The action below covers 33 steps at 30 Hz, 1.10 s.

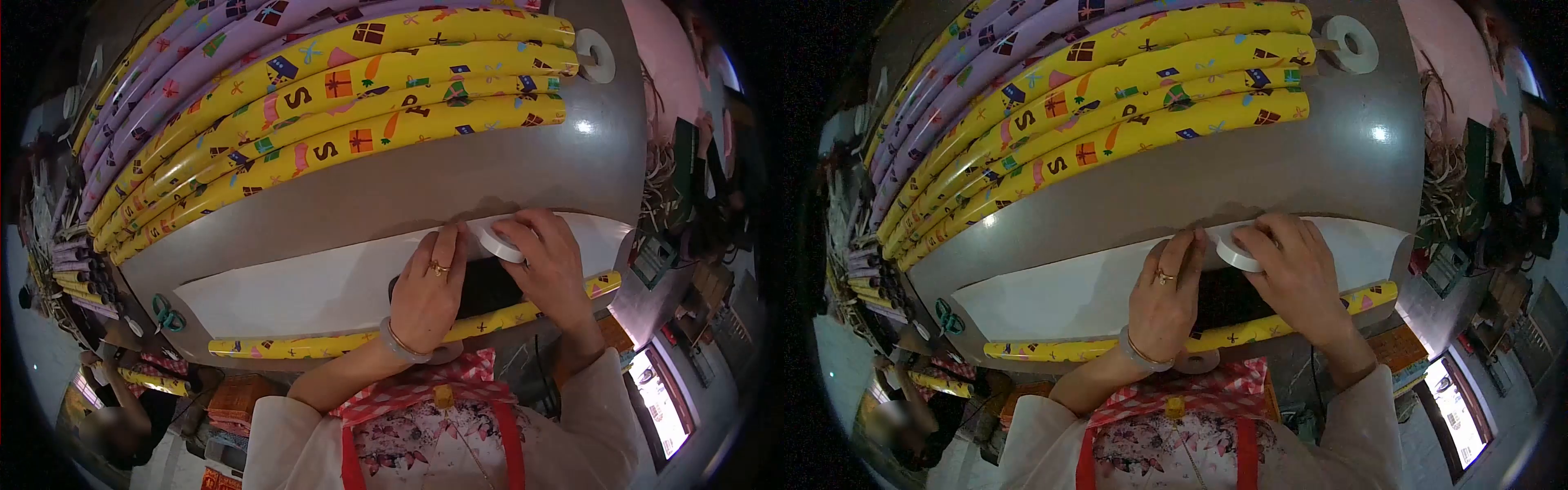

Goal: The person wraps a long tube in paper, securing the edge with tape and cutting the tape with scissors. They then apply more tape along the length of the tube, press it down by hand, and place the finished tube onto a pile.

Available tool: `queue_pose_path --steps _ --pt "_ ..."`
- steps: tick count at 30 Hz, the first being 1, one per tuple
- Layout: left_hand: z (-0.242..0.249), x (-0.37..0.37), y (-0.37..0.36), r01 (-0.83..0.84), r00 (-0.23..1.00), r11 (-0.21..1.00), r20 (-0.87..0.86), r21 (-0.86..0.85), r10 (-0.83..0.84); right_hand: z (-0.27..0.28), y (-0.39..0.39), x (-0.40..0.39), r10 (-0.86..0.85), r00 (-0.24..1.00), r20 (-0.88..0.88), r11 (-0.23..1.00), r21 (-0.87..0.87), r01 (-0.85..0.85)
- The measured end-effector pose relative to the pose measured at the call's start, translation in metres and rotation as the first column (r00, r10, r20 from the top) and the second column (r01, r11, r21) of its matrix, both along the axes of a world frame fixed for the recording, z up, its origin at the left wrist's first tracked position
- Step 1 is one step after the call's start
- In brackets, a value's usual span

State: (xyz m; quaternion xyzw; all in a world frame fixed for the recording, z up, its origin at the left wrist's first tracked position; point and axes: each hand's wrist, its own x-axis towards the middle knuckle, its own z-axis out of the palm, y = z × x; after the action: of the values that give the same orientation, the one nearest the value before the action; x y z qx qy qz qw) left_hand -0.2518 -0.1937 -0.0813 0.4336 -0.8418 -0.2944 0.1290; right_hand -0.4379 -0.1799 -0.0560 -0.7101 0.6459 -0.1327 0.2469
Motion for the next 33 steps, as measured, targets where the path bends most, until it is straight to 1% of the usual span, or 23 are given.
queue_pose_path --steps 3,5,15,17,20,24,26,27,29,30,32,33 --pt "0.001 -0.003 0.001 -0.019 1.000 1.000 0.003 -0.020 0.019 0.004 0.000 -0.004 0.006 1.000 0.002 1.000 0.019 -0.007" --pt "-0.001 -0.002 0.002 -0.017 1.000 1.000 0.018 -0.025 0.017 0.006 0.001 -0.006 -0.004 1.000 -0.012 0.998 0.067 0.005" --pt "0.004 -0.003 0.001 0.005 0.998 1.000 0.058 -0.017 -0.004 0.014 0.002 -0.019 -0.035 0.999 0.012 0.994 0.108 0.033" --pt "0.002 -0.002 0.002 0.006 0.998 0.999 0.069 -0.039 -0.004 0.017 0.004 -0.022 -0.060 0.998 -0.029 0.984 0.168 0.064" --pt "0.004 -0.003 0.000 0.008 0.997 1.000 0.071 -0.010 -0.007 0.017 0.008 -0.031 -0.070 0.997 -0.043 0.985 0.154 0.076" --pt "0.003 -0.003 0.001 0.015 0.997 1.000 0.079 -0.026 -0.013 0.019 0.010 -0.044 -0.085 0.995 -0.050 0.983 0.156 0.092" --pt "0.002 -0.003 0.002 0.005 0.996 0.999 0.090 -0.033 -0.002 0.019 0.010 -0.050 -0.109 0.994 0.011 0.973 0.204 0.105" --pt "0.002 -0.003 0.002 0.008 0.996 0.999 0.088 -0.034 -0.005 0.019 0.012 -0.052 -0.112 0.994 0.010 0.973 0.203 0.108" --pt "0.002 -0.003 0.002 0.008 0.996 0.999 0.084 -0.040 -0.005 0.017 0.015 -0.055 -0.231 0.971 0.056 0.956 0.199 0.216" --pt "0.002 -0.003 0.001 0.011 0.997 0.999 0.082 -0.040 -0.007 0.016 0.016 -0.055 -0.233 0.971 0.054 0.955 0.198 0.218" --pt "0.003 -0.003 0.000 0.015 0.997 0.999 0.081 -0.029 -0.012 0.014 0.017 -0.056 -0.277 0.946 0.168 0.956 0.150 0.253" --pt "0.004 -0.003 0.000 0.017 0.997 0.999 0.081 -0.028 -0.014 0.014 0.017 -0.055 -0.279 0.946 0.168 0.955 0.151 0.255"
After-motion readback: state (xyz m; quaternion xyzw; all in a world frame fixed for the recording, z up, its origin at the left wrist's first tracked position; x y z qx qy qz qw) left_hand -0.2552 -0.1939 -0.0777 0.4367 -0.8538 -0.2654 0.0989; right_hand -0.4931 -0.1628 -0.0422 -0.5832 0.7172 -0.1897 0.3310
